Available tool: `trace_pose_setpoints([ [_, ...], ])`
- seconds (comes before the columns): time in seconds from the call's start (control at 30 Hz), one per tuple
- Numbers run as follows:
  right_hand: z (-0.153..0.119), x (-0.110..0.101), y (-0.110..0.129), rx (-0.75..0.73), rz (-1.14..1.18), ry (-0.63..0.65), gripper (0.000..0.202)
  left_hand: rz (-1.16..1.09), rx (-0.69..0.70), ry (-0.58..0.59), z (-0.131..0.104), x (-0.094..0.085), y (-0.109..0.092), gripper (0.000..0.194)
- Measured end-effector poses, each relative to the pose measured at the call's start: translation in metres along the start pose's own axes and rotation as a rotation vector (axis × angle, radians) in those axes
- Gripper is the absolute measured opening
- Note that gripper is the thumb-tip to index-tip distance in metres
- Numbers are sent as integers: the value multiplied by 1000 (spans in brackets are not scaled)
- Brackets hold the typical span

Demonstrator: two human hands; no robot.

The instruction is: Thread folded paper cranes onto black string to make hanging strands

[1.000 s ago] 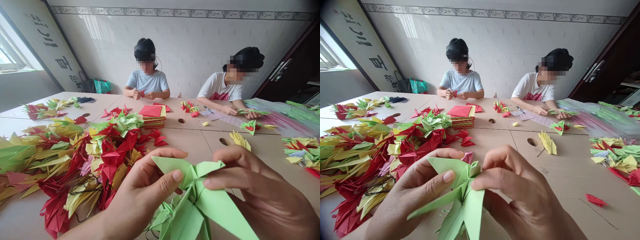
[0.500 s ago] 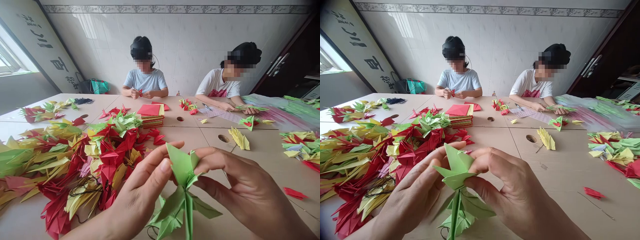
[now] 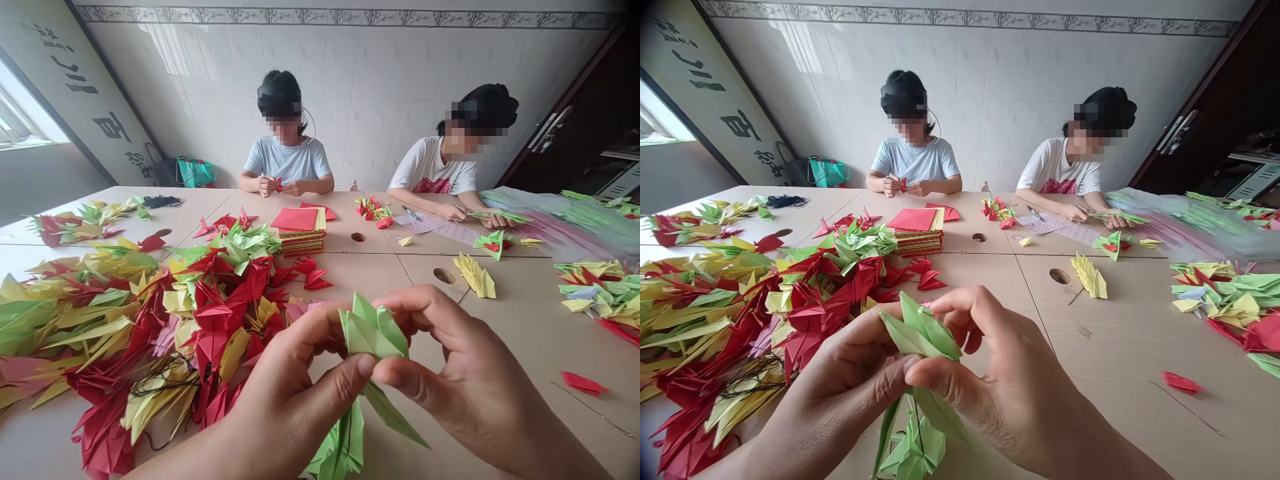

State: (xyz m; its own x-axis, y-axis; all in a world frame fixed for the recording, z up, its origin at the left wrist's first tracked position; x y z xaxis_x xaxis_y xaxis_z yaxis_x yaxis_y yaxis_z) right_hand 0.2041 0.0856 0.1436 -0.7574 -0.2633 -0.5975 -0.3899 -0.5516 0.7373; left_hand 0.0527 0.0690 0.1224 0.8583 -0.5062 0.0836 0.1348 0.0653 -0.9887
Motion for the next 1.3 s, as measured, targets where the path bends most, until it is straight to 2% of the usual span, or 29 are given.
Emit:
trace_pose_setpoints([
  [0.07, 2, -1, -1, 22, -64, -4, 14, -39, 4, 0, 1, 1, 1, 21],
  [0.17, 5, -4, -1, 47, -132, -75, 22, -189, 18, 18, 3, 2, 2, 27],
  [0.27, 6, -7, 1, 41, -137, -122, 23, -313, -31, 78, 6, 1, 3, 25],
  [0.43, 6, -12, 1, 37, -119, -174, 20, -366, -104, 202, 7, 0, 7, 40],
  [0.5, 5, -14, 0, 26, -125, -195, 16, -348, -127, 202, 6, 0, 8, 41],
  [0.6, 4, -18, -2, 13, -105, -225, 14, -370, -152, 119, 6, -2, 9, 33],
  [0.73, 7, -17, -7, 4, 113, -112, 14, -464, -207, 48, 8, -4, 6, 24],
  [0.87, 8, -16, -10, -6, 375, 15, 13, -542, -272, 81, 8, -1, 3, 20],
  [1.03, 7, -16, -13, 36, 497, 114, 9, -577, -300, 110, 6, 0, 3, 19],
  [1.13, 8, -17, -12, 40, 514, 126, 7, -586, -301, 108, 5, 0, 4, 18],
  [1.3, 9, -19, -8, 6, 482, 61, 5, -612, -273, 132, 6, 0, 7, 16],
])
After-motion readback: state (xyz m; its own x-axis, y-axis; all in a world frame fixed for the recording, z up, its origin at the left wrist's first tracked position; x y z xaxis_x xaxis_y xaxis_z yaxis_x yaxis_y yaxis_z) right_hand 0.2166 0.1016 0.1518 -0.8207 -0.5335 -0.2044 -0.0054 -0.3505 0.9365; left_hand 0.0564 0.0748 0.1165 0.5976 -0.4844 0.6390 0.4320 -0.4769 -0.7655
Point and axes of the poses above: each hand's wrist, its own z-axis towards the middle knuckle, its own x-axis out of the palm, y = z × x, the point moved 4 cm from there along z, towards the middle knuckle, and after that the axes turned 10 degrees about y, right-handed, at the moved point
